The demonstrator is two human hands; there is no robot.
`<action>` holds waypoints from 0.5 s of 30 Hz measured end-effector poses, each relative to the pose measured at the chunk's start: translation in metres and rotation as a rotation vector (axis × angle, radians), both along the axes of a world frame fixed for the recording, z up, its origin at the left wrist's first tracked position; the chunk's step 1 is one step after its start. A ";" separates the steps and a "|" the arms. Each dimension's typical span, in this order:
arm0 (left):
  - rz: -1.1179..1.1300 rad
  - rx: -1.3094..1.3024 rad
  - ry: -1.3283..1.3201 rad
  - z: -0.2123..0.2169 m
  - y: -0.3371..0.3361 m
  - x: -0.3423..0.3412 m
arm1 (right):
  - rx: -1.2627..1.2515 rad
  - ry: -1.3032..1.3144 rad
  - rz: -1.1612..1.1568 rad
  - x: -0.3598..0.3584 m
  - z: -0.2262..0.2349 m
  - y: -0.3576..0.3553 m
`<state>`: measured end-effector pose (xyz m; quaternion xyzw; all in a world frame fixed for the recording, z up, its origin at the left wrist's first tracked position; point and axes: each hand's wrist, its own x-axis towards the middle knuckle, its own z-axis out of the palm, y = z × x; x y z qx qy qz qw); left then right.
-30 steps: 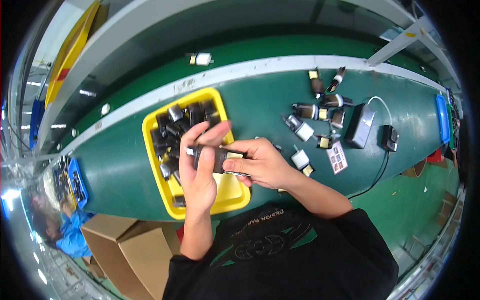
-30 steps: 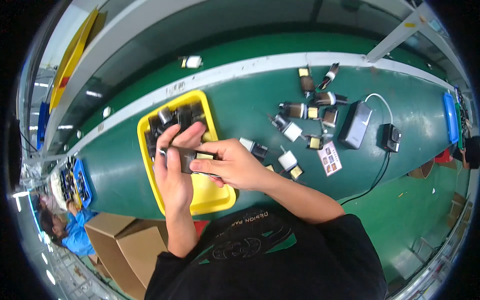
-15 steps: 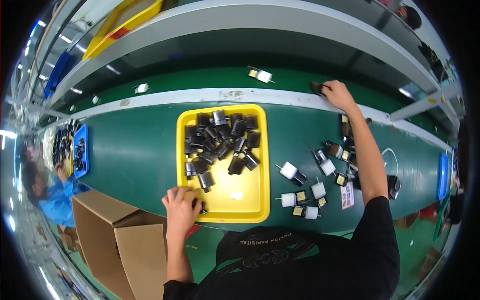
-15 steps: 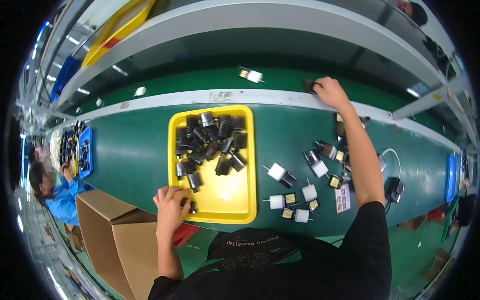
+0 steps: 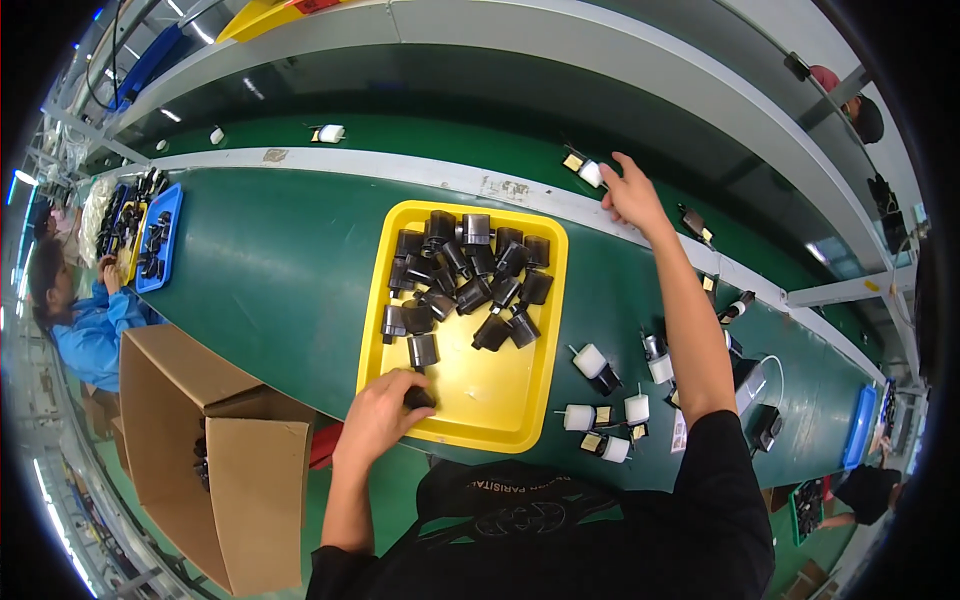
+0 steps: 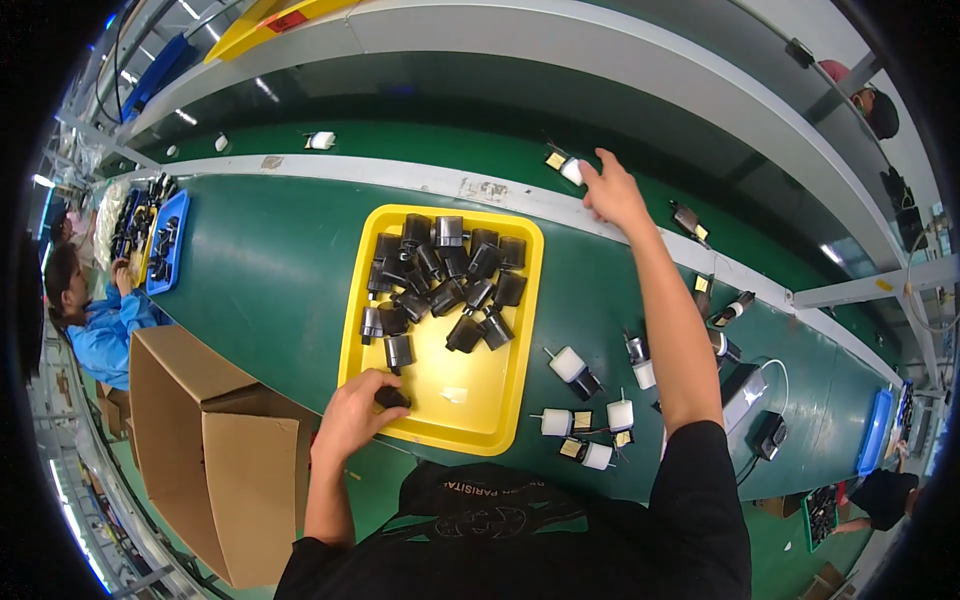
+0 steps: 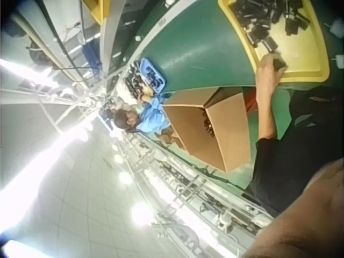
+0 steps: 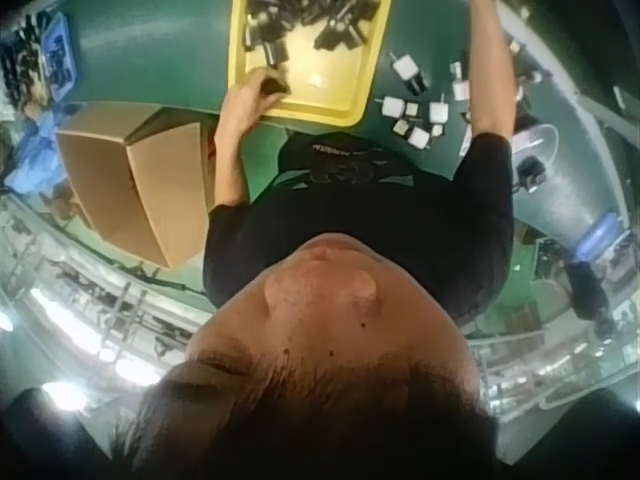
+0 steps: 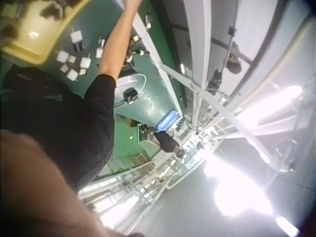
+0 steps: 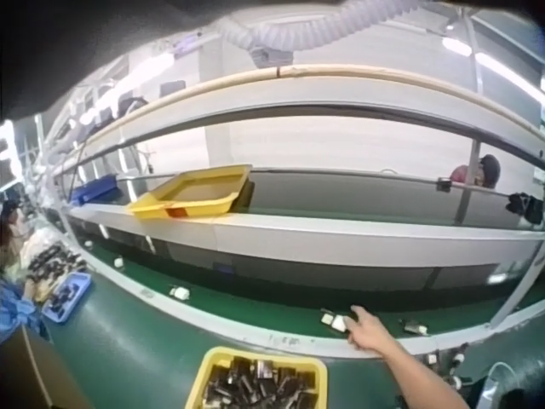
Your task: The person assembles small black and white plastic electronic components by hand on a factory assembly line.
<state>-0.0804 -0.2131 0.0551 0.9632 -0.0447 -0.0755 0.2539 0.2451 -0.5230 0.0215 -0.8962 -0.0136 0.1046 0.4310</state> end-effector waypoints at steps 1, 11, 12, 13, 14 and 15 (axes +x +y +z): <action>0.128 -0.219 0.045 0.002 -0.006 0.001 | -0.116 0.074 -0.046 0.000 0.004 0.016; 0.474 -1.772 -0.281 -0.002 -0.027 0.004 | -0.441 -0.650 -0.050 0.028 -0.022 -0.039; 0.410 -1.768 -0.318 -0.003 -0.027 0.006 | -0.332 -0.725 -0.038 0.005 -0.002 -0.029; 0.433 -1.768 -0.320 -0.005 -0.028 0.008 | -0.173 -0.707 -0.040 -0.024 0.021 -0.020; 0.358 -1.696 -0.346 -0.007 -0.028 0.011 | 0.184 -0.569 -0.009 -0.058 0.038 -0.010; 0.277 -1.626 -0.364 -0.008 -0.030 0.013 | 0.245 -0.516 -0.060 -0.094 0.055 0.002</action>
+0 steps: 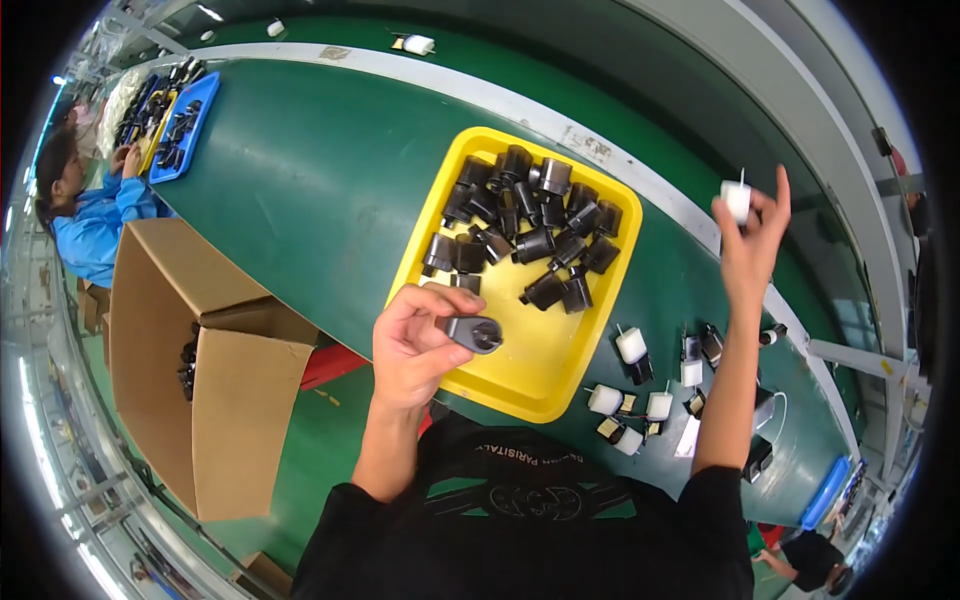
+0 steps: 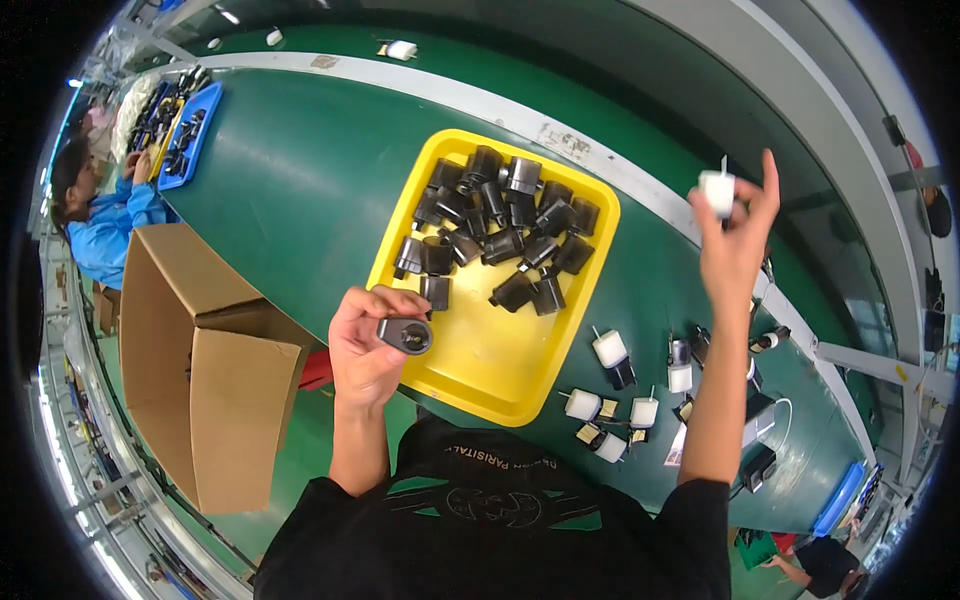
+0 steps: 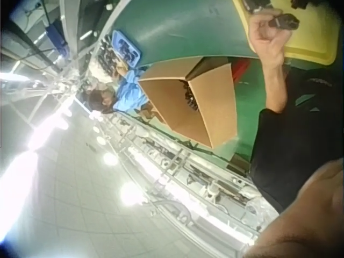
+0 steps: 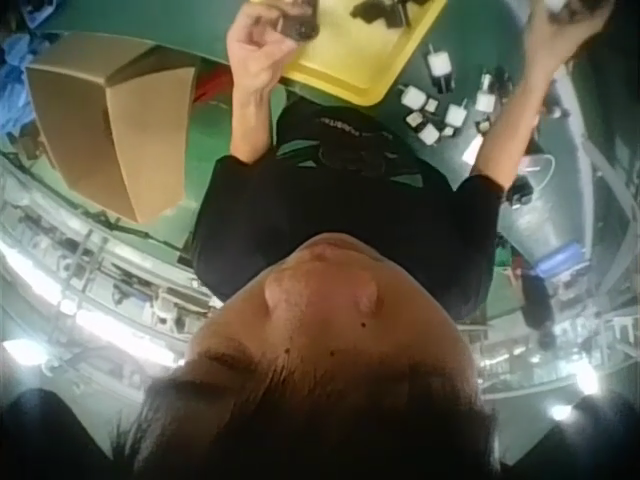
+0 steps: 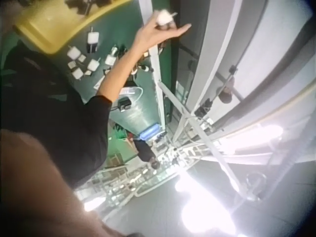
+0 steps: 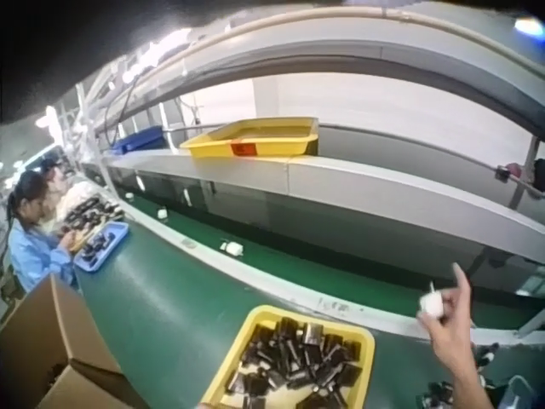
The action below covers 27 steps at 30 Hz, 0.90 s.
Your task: The person assembles small black and white plastic electronic components by hand on a factory assembly line.
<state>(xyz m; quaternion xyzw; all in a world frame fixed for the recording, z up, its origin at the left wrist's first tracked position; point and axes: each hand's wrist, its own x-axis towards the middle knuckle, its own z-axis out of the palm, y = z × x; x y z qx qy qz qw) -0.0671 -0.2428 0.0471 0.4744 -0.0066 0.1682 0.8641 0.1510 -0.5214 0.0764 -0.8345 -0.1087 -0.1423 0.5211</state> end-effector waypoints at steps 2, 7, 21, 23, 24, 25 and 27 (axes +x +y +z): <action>-0.034 -0.005 0.032 0.005 -0.008 0.007 | 0.145 0.054 0.111 -0.049 0.000 -0.003; -0.283 -0.580 0.240 0.016 -0.040 0.034 | 0.801 0.781 0.399 -0.151 -0.005 0.002; -0.261 -0.333 0.360 0.020 -0.092 0.035 | 0.156 0.230 0.228 -0.172 0.015 0.011; -0.279 -0.286 0.346 0.022 -0.089 0.034 | 0.166 0.259 0.236 -0.170 0.016 0.011; -0.296 -0.250 0.326 0.023 -0.089 0.033 | 0.166 0.260 0.232 -0.168 0.014 0.010; -0.298 -0.250 0.327 0.025 -0.090 0.033 | 0.176 0.164 0.243 -0.165 0.012 0.009; -0.279 -0.179 0.354 0.028 -0.090 0.034 | 0.188 0.066 0.258 -0.165 0.012 0.008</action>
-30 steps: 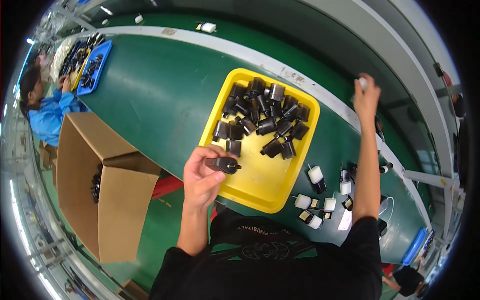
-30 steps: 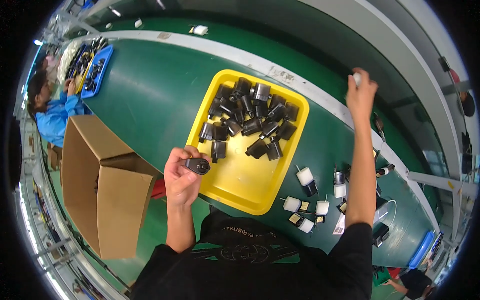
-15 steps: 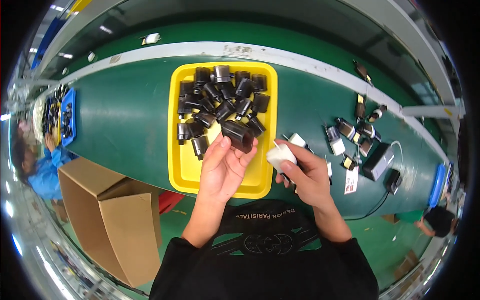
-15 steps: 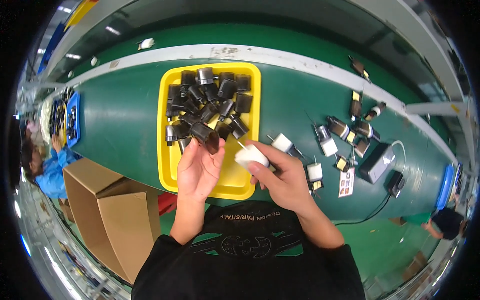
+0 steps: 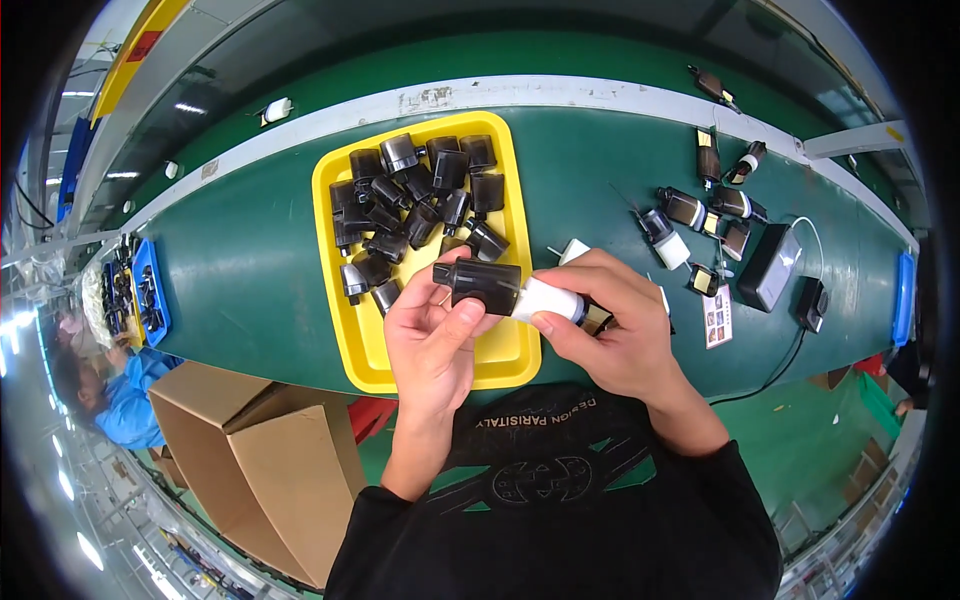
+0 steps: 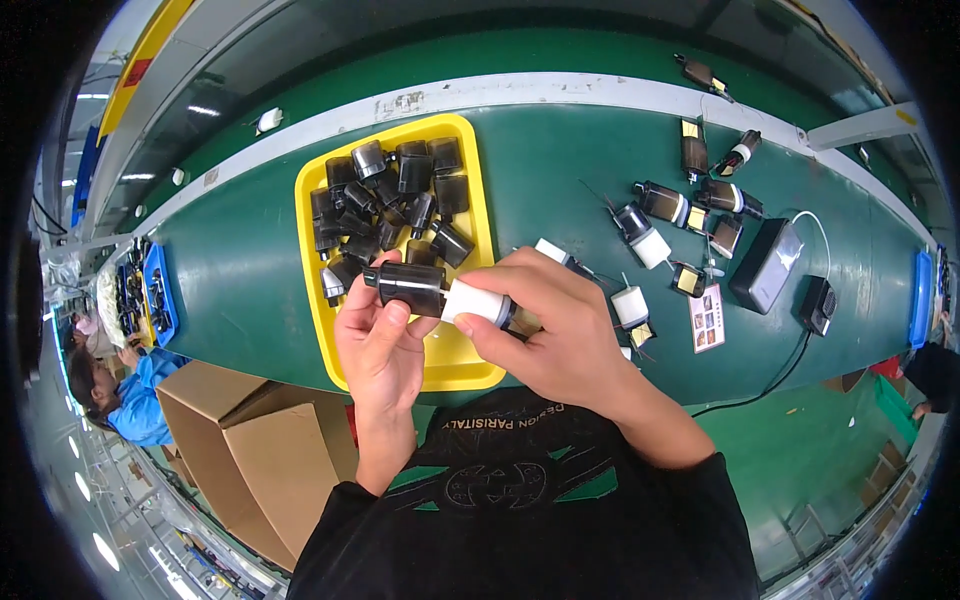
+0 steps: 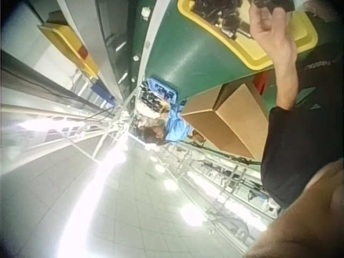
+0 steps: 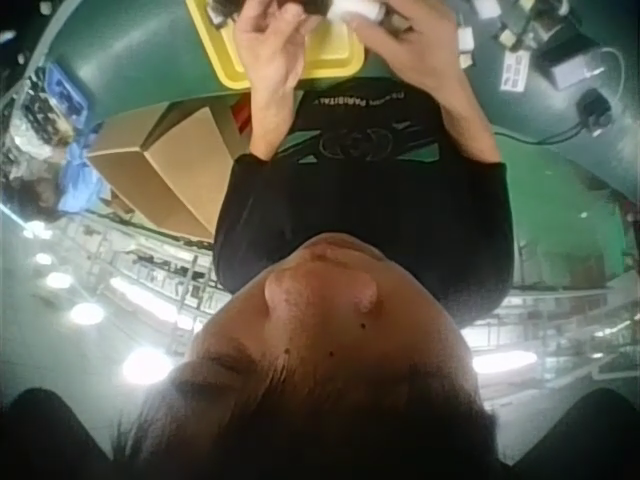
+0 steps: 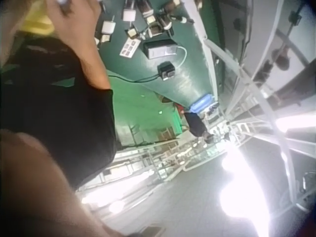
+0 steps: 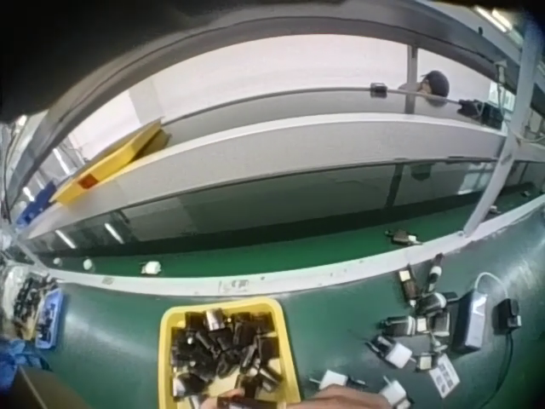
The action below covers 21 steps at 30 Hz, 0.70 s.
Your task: The person assembles small black and white plastic electronic components by hand on a factory assembly line.
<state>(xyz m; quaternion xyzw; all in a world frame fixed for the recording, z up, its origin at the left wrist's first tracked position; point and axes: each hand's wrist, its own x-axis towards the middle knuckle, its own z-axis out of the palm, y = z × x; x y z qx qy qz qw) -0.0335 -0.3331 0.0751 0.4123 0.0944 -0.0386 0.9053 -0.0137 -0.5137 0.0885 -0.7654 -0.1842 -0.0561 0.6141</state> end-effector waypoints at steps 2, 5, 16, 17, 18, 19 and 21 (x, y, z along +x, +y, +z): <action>-0.006 -0.007 -0.005 0.001 0.000 -0.001 | 0.005 0.020 0.010 -0.001 0.003 -0.002; -0.025 -0.033 -0.003 0.005 0.000 0.000 | 0.050 0.029 0.017 -0.001 0.002 -0.001; -0.027 -0.083 -0.052 0.014 0.001 -0.008 | -0.016 -0.031 0.036 -0.008 0.006 0.003; -0.031 -0.064 -0.067 0.015 0.000 -0.008 | -0.045 -0.050 0.038 -0.009 0.006 0.002; -0.032 -0.045 -0.080 0.015 0.000 -0.008 | -0.045 -0.051 0.040 -0.009 0.007 0.001; -0.029 -0.045 -0.082 0.015 0.000 -0.010 | -0.073 -0.063 0.053 -0.008 0.010 0.001; -0.028 0.133 -0.106 0.014 -0.001 -0.013 | -0.101 -0.074 0.063 -0.007 0.012 0.000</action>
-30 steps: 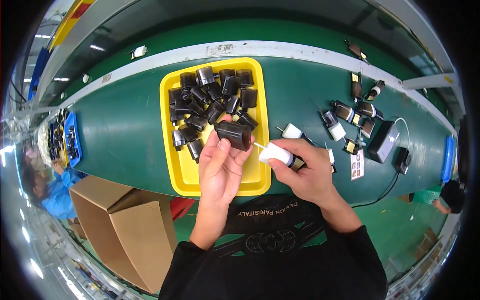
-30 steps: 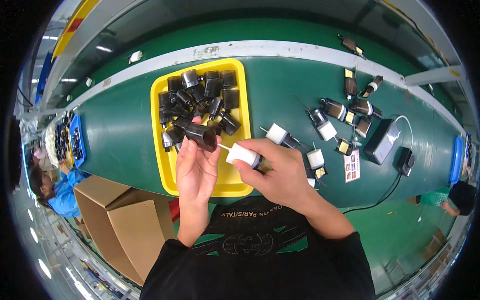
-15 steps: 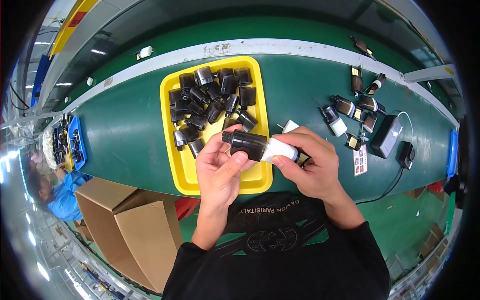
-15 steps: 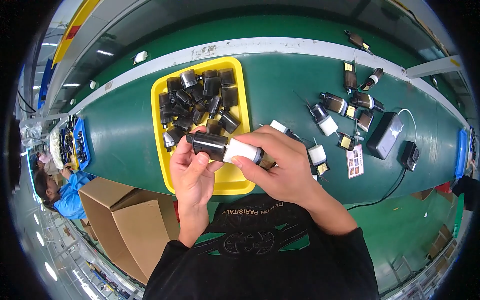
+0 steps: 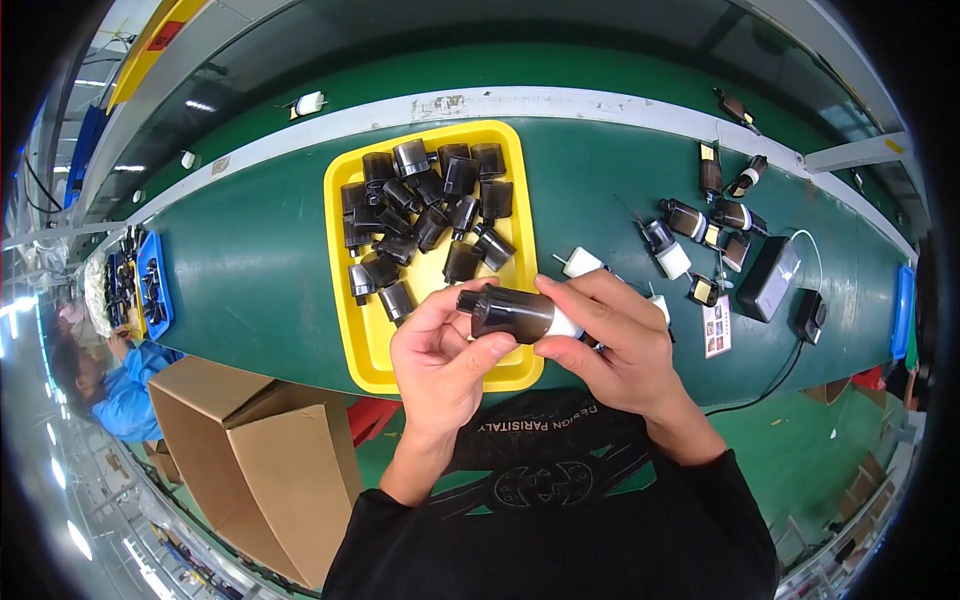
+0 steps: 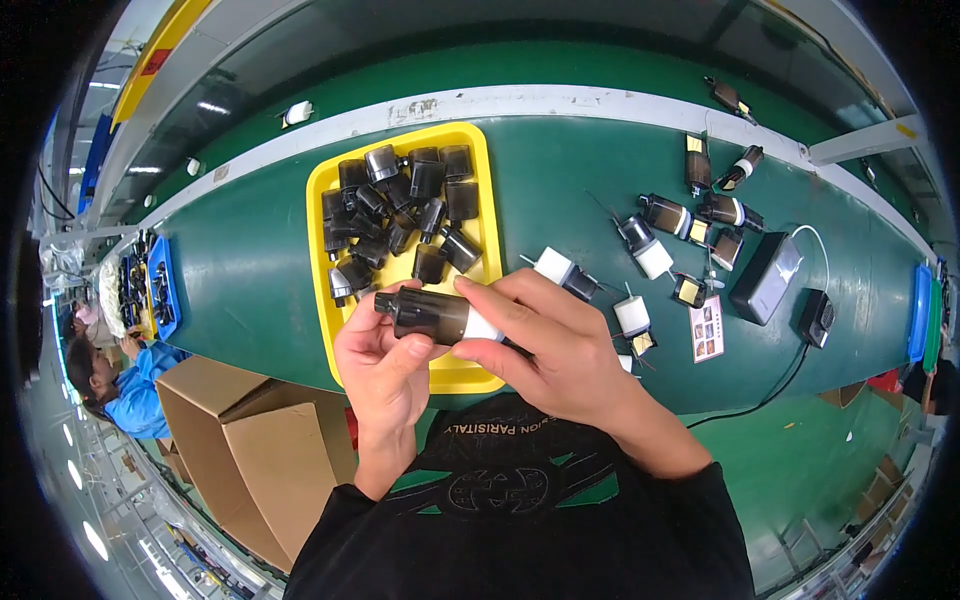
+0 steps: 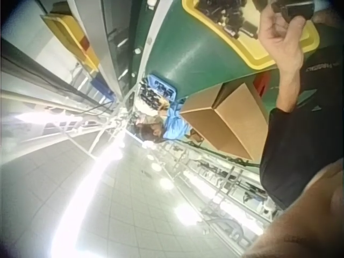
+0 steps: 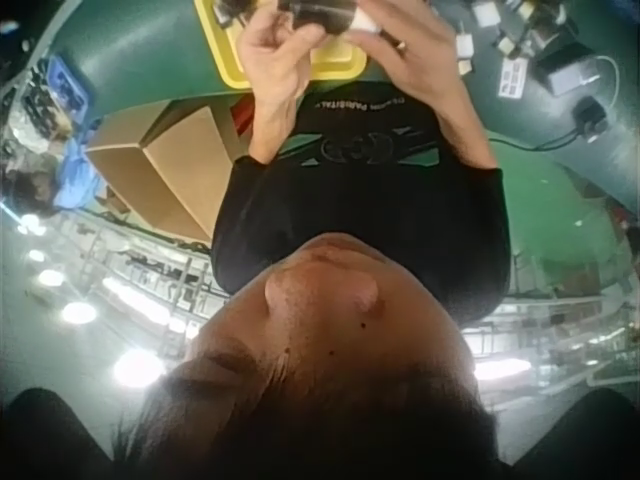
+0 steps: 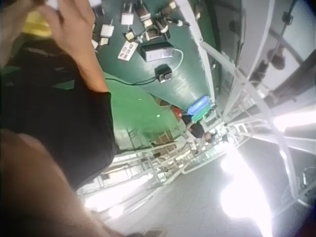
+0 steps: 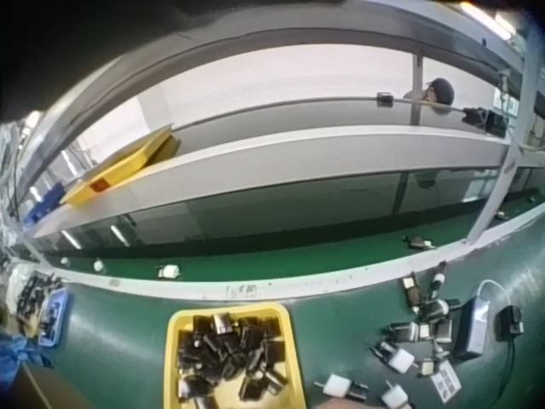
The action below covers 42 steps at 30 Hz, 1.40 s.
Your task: The person assembles small black and white plastic electronic components by hand on a factory assembly line.
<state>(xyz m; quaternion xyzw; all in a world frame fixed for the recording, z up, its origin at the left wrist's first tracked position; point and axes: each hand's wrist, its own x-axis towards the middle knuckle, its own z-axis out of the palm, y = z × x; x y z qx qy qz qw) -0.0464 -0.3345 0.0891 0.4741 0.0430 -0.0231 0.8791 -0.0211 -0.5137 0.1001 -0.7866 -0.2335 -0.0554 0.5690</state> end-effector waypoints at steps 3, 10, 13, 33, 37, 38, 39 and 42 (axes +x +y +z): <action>-0.017 0.145 -0.104 0.006 -0.002 0.001 | 0.080 -0.042 0.025 0.005 0.000 -0.001; -0.021 0.671 -0.478 0.038 -0.011 -0.002 | 0.482 0.252 0.184 0.017 -0.033 -0.015; -0.045 0.760 -0.544 0.049 -0.014 -0.002 | 0.463 0.170 0.303 0.017 -0.041 -0.020; -0.130 0.878 -0.581 0.066 -0.015 -0.004 | 0.505 0.107 0.232 0.003 -0.036 -0.016; -0.122 0.860 -0.535 0.064 -0.014 -0.007 | 0.455 0.083 0.230 0.002 -0.038 -0.014; -0.113 0.865 -0.534 0.063 -0.014 -0.008 | 0.462 0.075 0.228 0.002 -0.039 -0.014; -0.106 0.873 -0.530 0.063 -0.014 -0.009 | 0.462 0.075 0.228 0.001 -0.039 -0.014; -0.116 0.874 -0.507 0.065 -0.013 -0.008 | 0.423 0.058 0.226 0.002 -0.036 -0.016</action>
